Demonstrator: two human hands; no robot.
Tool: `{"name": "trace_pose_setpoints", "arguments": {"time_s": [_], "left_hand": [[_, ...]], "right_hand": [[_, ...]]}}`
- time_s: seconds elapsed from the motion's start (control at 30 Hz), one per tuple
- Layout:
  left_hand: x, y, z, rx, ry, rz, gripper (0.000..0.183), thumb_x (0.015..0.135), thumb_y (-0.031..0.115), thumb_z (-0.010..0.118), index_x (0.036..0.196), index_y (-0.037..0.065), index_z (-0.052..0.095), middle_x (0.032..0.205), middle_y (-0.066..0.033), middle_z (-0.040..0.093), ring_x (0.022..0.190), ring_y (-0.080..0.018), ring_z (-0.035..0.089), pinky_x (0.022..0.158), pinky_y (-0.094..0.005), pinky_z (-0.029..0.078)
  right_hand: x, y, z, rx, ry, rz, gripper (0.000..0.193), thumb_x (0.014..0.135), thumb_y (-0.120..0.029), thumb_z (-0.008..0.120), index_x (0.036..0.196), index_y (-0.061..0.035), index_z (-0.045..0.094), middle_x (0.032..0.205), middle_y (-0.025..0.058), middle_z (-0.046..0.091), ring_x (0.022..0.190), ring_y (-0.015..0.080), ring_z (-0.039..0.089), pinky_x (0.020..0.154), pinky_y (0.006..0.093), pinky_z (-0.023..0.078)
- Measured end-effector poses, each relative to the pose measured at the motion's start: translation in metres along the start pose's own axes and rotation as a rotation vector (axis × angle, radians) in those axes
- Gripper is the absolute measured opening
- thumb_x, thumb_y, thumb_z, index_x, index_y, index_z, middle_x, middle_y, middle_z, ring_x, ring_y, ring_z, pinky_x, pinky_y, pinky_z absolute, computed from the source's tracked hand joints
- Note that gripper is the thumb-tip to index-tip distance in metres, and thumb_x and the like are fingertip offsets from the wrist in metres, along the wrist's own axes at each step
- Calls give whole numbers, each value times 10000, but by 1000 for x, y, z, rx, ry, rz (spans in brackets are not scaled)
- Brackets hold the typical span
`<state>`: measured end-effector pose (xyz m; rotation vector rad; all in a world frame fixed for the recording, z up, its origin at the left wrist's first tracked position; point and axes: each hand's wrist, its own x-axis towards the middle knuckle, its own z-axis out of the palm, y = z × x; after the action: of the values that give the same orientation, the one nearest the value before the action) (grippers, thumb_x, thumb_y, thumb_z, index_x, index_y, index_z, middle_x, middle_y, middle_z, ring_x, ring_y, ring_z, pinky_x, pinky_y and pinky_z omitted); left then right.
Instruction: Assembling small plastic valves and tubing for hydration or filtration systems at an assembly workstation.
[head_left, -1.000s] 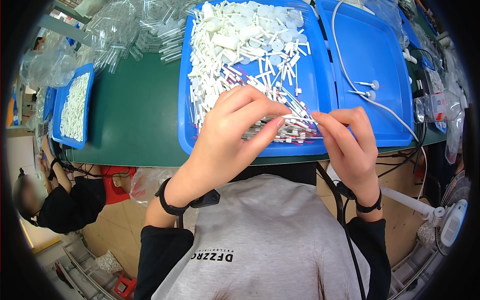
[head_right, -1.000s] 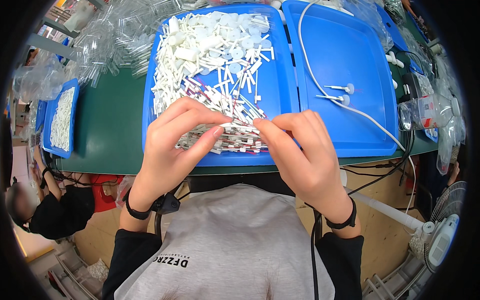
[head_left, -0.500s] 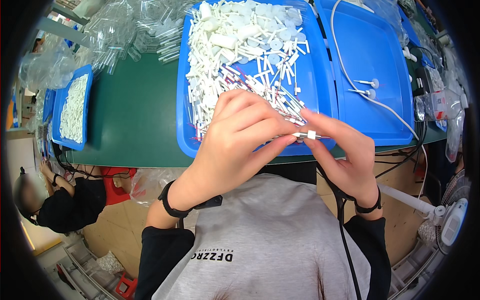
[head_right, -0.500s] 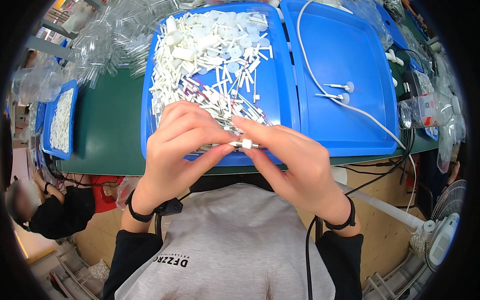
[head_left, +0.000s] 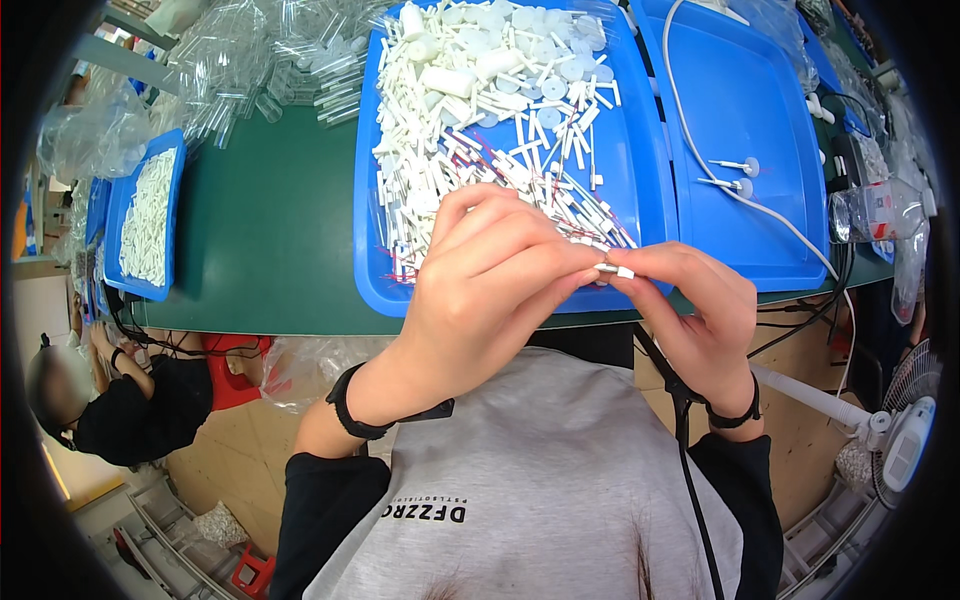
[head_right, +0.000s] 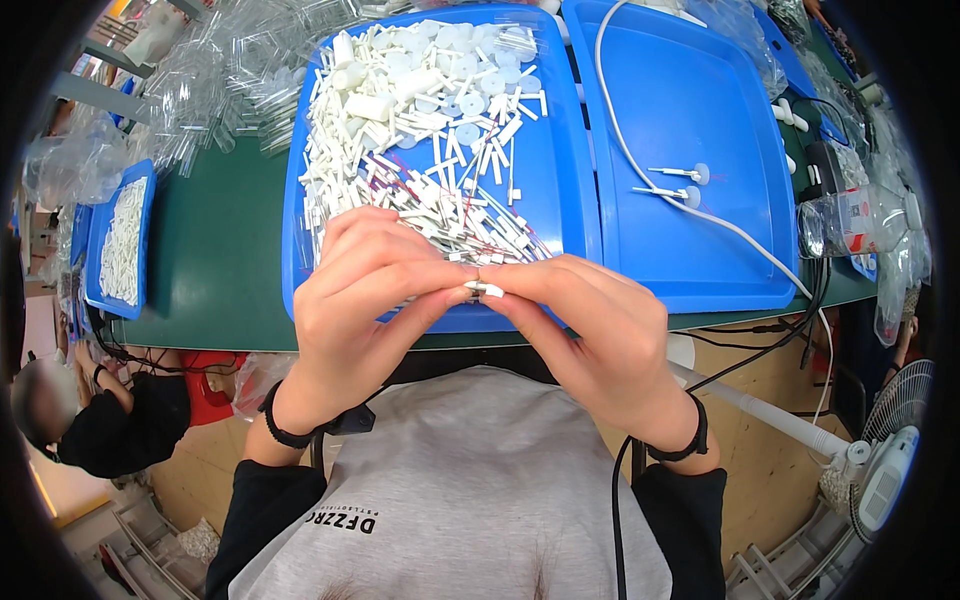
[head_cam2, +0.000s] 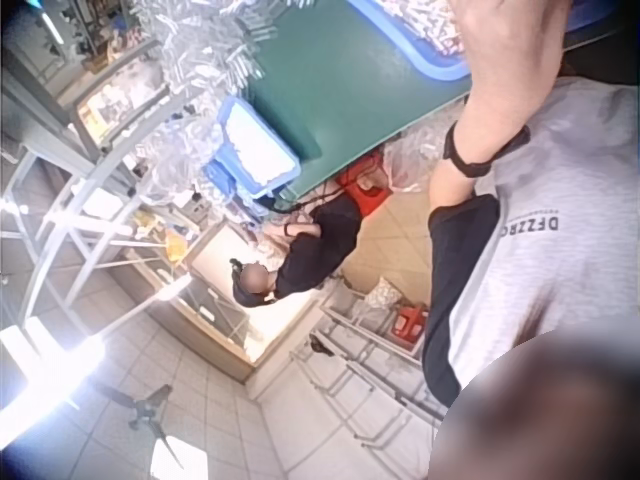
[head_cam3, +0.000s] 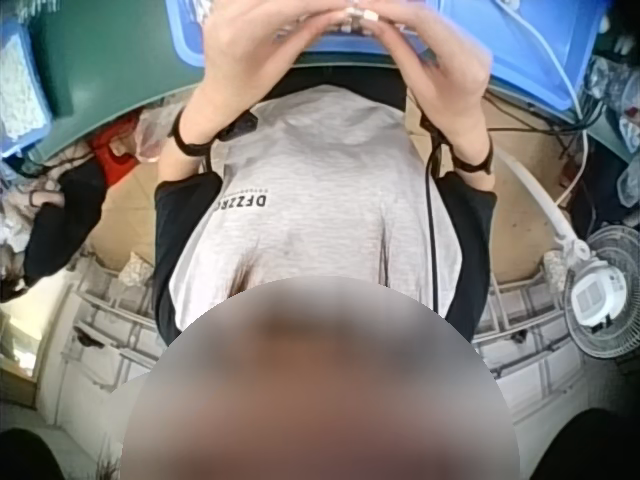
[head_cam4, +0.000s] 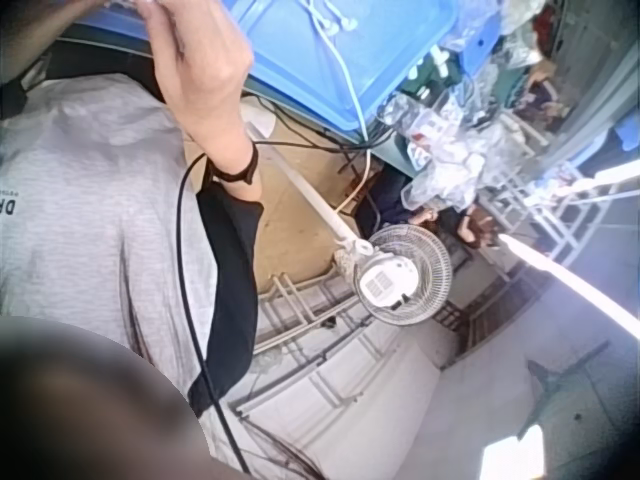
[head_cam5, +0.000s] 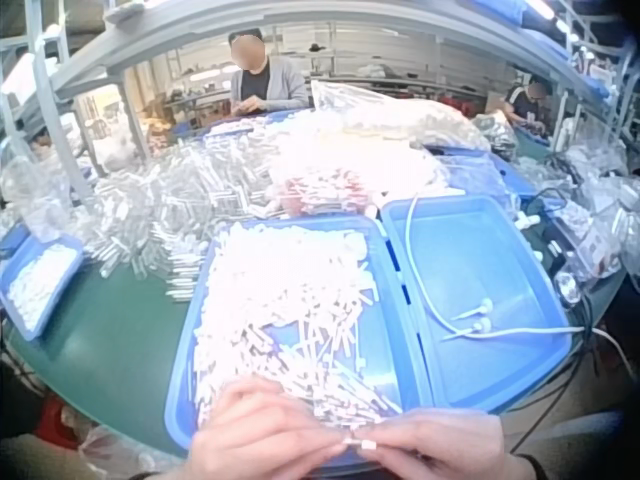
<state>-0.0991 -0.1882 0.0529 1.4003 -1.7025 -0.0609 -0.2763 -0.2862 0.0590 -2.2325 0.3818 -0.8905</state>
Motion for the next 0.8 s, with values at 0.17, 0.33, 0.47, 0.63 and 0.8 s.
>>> {"name": "trace_pose_setpoints", "arguments": {"time_s": [0.17, 0.33, 0.47, 0.63, 0.8], "left_hand": [[-3, 5, 3, -177, 1, -137, 285, 729, 24, 774, 988, 32, 654, 795, -34, 669, 822, -169, 645, 882, -388, 451], [4, 6, 1, -210, -50, -153, 360, 734, 30, 776, 1054, 28, 612, 806, -38, 697, 898, -169, 658, 884, -378, 448], [33, 3, -14, -23, -276, -95, 308, 803, 86, 726, 1088, 59, 613, 844, -47, 697, 890, -170, 659, 893, -336, 438], [59, -69, -35, 192, -273, -279, 184, 859, 134, 638, 998, 14, 652, 890, -112, 678, 860, -219, 642, 761, -352, 495], [70, -113, -23, 384, -276, -204, 187, 840, 165, 658, 987, 49, 657, 921, -119, 635, 849, -252, 607, 761, -357, 484]], "right_hand": [[-4, 2, 0, 73, -35, 58, 183, 772, 16, 721, 950, -5, 685, 812, 112, 695, 694, 215, 671, 599, 274, 505], [-1, -1, -10, 184, -94, 201, 141, 772, 19, 715, 909, -9, 699, 822, 104, 685, 709, 203, 657, 610, 265, 493], [3, 1, -23, -88, -181, 183, 124, 767, 0, 725, 889, -15, 710, 836, 75, 653, 776, 160, 584, 655, 263, 449], [-11, 11, -29, 73, 11, 366, 125, 787, 8, 700, 911, -3, 697, 861, 56, 638, 792, 137, 536, 679, 256, 414], [-14, 12, -38, 451, 125, 567, 137, 875, -16, 618, 1003, 34, 616, 901, 87, 666, 835, 108, 563, 749, 237, 409]]}}
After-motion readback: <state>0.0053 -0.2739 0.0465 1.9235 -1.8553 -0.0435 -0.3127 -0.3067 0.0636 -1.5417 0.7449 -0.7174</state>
